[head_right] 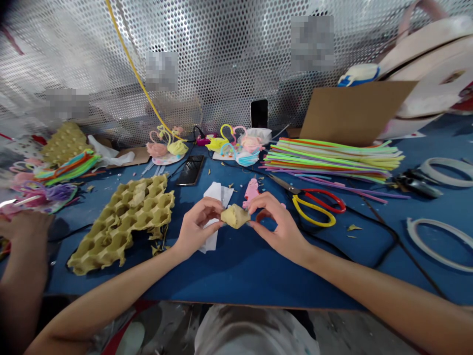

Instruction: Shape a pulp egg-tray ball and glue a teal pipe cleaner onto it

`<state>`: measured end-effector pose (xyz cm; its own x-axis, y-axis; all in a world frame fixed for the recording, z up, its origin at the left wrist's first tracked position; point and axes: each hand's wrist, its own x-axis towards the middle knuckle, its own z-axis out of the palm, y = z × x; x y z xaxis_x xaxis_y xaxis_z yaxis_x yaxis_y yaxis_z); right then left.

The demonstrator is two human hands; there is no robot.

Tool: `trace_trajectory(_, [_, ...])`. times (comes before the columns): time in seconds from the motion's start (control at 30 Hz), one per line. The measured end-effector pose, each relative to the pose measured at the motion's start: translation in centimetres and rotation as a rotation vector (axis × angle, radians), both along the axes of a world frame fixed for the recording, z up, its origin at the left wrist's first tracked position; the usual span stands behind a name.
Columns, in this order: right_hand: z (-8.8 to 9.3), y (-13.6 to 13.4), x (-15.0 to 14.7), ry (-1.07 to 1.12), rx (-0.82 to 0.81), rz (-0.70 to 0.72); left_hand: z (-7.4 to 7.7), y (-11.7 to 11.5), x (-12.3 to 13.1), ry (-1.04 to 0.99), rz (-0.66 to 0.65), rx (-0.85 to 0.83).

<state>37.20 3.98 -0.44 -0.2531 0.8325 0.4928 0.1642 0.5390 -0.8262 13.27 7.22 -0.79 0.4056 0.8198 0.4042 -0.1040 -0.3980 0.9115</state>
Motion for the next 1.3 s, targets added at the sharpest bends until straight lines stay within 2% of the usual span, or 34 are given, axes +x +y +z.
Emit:
trace_trajectory(0.2, [-0.11, -0.1, -0.05, -0.05, 0.035, -0.011, -0.35, 0.02, 0.09, -0.002, -0.083, -0.095])
trace_trajectory(0.43, [-0.15, 0.05, -0.04, -0.105, 0.107, -0.013, -0.44, 0.09, -0.13, 0.046, -0.052, -0.011])
trace_trajectory(0.67, [-0.02, 0.07, -0.07, -0.093, 0.108, -0.046, -0.21, 0.01, -0.09, 0.052, -0.015, 0.046])
trace_trajectory(1.0, [0.05, 0.0, -0.14, -0.033, -0.001, 0.032, -0.3, 0.11, -0.26, 0.093, 0.032, 0.22])
trace_trajectory(1.3, [-0.3, 0.13, 0.04, 0.003, -0.089, 0.032, -0.1, -0.2, -0.12, 0.135, -0.012, 0.216])
